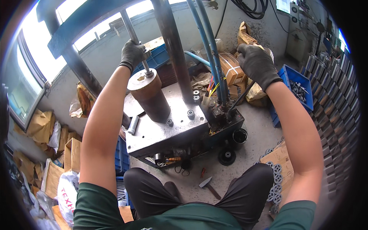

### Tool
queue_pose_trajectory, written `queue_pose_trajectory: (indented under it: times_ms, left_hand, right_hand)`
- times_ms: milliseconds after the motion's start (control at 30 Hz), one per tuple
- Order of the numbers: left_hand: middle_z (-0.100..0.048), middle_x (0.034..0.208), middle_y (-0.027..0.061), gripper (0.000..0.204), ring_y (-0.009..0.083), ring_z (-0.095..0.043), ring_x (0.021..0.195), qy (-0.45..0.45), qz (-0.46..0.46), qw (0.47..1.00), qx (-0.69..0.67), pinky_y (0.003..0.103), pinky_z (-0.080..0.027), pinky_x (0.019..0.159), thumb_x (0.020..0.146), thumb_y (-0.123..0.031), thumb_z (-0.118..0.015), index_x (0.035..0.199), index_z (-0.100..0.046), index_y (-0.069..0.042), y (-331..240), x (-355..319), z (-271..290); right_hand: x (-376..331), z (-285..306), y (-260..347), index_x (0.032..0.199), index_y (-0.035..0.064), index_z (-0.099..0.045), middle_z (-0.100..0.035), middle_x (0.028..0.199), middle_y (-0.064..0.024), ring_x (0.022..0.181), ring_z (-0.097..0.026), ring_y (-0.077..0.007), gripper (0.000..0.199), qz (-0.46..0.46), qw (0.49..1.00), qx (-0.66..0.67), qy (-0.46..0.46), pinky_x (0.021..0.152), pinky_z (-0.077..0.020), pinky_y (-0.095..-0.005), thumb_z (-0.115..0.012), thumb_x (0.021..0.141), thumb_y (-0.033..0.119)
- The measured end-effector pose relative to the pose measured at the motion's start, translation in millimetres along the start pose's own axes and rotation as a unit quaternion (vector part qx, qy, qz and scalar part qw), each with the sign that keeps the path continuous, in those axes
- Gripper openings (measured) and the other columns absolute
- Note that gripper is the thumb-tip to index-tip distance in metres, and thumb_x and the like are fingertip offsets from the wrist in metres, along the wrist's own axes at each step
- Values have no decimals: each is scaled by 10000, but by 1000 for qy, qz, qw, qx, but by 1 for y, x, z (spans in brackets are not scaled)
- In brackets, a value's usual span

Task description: Assemble cylindrical metal components and gears using a vertical press machine.

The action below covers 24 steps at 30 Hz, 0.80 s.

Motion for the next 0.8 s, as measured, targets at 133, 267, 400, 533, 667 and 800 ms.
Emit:
queue_pose_trajectory:
  times_ms: [133,267,400,533,667,800]
  left_hand:
    - [-775,1025,223,299,362,-766,1001,4,46,999,-6,444,-602,920,883,-202,-697,1127,-720,-30,14,4,9]
    - [-776,1026,227,296,367,-765,1012,-9,33,999,-3,446,-601,930,888,-196,-692,1129,-723,-26,9,-3,9]
    - [-775,1035,241,308,383,-758,1041,6,-3,1000,20,444,-596,955,899,-202,-681,1145,-724,-21,-8,-10,2]
    - [-774,1042,247,318,381,-758,1048,-7,23,999,27,443,-596,959,894,-229,-701,1128,-733,-16,12,10,-1]
    - [-788,937,181,269,244,-794,889,0,9,1000,14,372,-638,862,921,-209,-744,1079,-732,9,17,16,-10]
    - [-786,935,157,322,260,-784,902,-35,-100,984,145,387,-622,900,886,-246,-795,1063,-733,15,25,18,-5]
  right_hand:
    - [-35,15,6,1031,64,-665,-725,950,-191,946,-716,-373,110,80,996,49,-8,856,-566,-475,-623,957,133]
    - [-94,43,5,1023,40,-611,-662,892,-200,864,-668,-422,127,146,987,68,27,784,-540,-508,-631,898,31]
    - [-136,61,4,1032,27,-656,-669,948,-211,877,-669,-429,164,125,985,72,98,782,-545,-513,-646,869,8]
    - [-139,57,-6,1210,7,-696,-701,1044,-215,954,-695,-427,341,79,978,70,181,826,-570,-500,-650,872,9]
    - [-138,56,-8,1287,10,-690,-705,1016,-229,915,-703,-429,400,70,976,43,202,809,-570,-495,-634,891,5]
    - [-143,58,-2,1295,13,-694,-713,958,-236,857,-699,-442,413,82,971,35,224,779,-566,-498,-617,891,-9]
Point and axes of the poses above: each hand's wrist, its own x-axis towards the middle knuckle, its own z-axis out of the back of the hand, y = z × x, the point moved 3 cm from there along x, towards the middle knuckle
